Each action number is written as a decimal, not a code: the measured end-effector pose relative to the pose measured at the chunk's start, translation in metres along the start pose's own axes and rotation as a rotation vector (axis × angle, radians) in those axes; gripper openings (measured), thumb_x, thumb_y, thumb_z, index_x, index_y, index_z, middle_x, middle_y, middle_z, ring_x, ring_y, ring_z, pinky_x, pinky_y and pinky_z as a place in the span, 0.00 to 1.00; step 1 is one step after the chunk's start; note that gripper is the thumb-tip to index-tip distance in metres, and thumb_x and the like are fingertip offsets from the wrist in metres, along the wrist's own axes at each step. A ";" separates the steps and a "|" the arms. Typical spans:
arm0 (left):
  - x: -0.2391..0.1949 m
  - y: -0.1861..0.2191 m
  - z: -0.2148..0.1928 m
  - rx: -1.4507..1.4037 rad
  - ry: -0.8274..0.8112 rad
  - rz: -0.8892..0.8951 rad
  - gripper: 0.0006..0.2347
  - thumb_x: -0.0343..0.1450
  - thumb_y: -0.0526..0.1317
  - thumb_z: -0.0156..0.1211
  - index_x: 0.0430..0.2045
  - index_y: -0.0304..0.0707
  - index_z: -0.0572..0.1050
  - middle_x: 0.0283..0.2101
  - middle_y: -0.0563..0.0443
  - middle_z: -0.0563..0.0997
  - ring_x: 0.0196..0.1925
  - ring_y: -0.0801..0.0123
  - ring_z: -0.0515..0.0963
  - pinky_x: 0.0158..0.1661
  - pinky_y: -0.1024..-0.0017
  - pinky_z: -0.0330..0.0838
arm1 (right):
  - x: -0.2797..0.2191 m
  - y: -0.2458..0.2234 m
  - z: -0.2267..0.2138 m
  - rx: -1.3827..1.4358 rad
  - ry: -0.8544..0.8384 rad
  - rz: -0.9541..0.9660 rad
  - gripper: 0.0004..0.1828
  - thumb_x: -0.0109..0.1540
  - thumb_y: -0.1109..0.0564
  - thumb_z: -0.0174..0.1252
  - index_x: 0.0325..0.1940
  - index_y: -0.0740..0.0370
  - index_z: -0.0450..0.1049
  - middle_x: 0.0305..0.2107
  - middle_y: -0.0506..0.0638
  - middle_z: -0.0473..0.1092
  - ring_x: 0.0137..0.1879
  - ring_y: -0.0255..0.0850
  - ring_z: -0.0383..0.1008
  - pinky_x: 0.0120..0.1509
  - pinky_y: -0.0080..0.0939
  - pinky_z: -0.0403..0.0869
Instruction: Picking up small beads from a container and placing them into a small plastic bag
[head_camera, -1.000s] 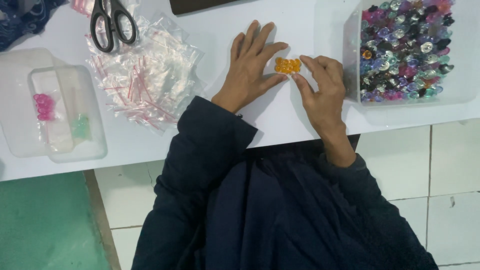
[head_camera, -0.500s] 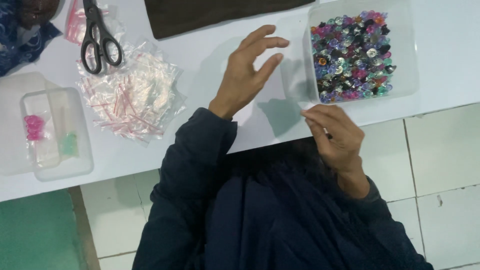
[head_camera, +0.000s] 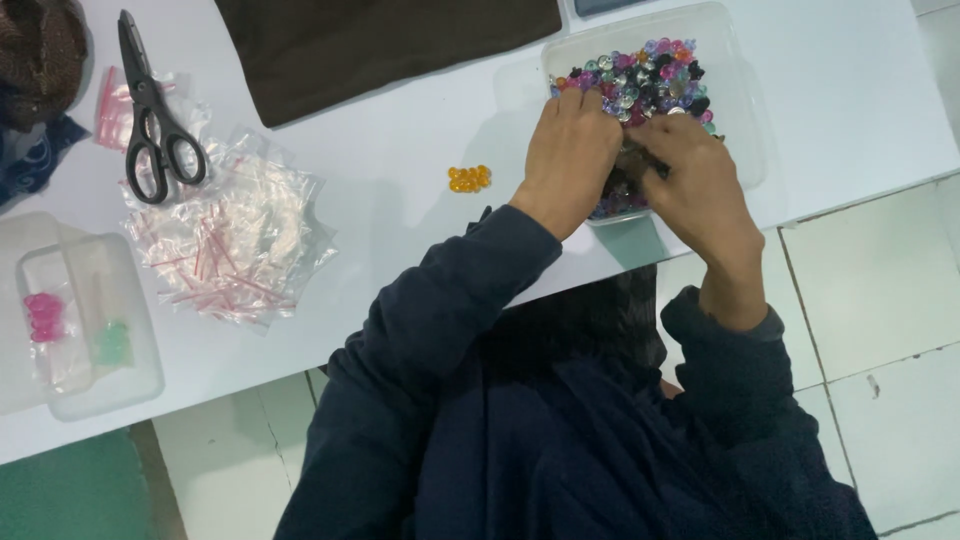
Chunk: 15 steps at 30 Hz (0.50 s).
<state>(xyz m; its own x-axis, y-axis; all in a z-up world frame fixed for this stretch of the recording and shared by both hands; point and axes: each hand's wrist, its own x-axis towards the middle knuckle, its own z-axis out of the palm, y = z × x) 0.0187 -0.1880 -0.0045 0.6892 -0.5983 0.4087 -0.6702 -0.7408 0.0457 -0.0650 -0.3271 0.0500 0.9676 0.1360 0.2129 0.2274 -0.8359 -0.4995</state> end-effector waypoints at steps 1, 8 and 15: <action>0.002 -0.001 0.000 0.000 -0.002 0.002 0.09 0.60 0.28 0.65 0.17 0.51 0.78 0.32 0.50 0.77 0.38 0.57 0.73 0.39 0.64 0.70 | 0.004 -0.003 -0.001 0.002 0.001 0.003 0.24 0.59 0.69 0.51 0.58 0.70 0.78 0.48 0.62 0.74 0.54 0.57 0.72 0.51 0.54 0.70; 0.003 -0.011 0.014 -0.122 -0.027 0.078 0.07 0.61 0.29 0.63 0.20 0.49 0.79 0.26 0.50 0.80 0.38 0.53 0.76 0.39 0.60 0.68 | 0.012 -0.008 0.002 -0.066 -0.013 0.054 0.10 0.68 0.60 0.53 0.47 0.68 0.78 0.41 0.59 0.74 0.47 0.57 0.72 0.43 0.56 0.68; 0.000 -0.030 -0.034 -0.891 0.015 -0.027 0.12 0.70 0.26 0.55 0.42 0.45 0.70 0.34 0.49 0.84 0.38 0.54 0.78 0.43 0.59 0.69 | 0.006 -0.007 0.011 0.018 0.277 -0.097 0.07 0.66 0.68 0.64 0.49 0.70 0.81 0.43 0.59 0.77 0.54 0.55 0.75 0.57 0.51 0.71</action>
<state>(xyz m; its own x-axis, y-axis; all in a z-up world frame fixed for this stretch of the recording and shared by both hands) 0.0299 -0.1557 0.0250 0.7081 -0.5754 0.4093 -0.6239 -0.2383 0.7443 -0.0599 -0.3147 0.0458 0.8745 0.0625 0.4809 0.3220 -0.8164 -0.4794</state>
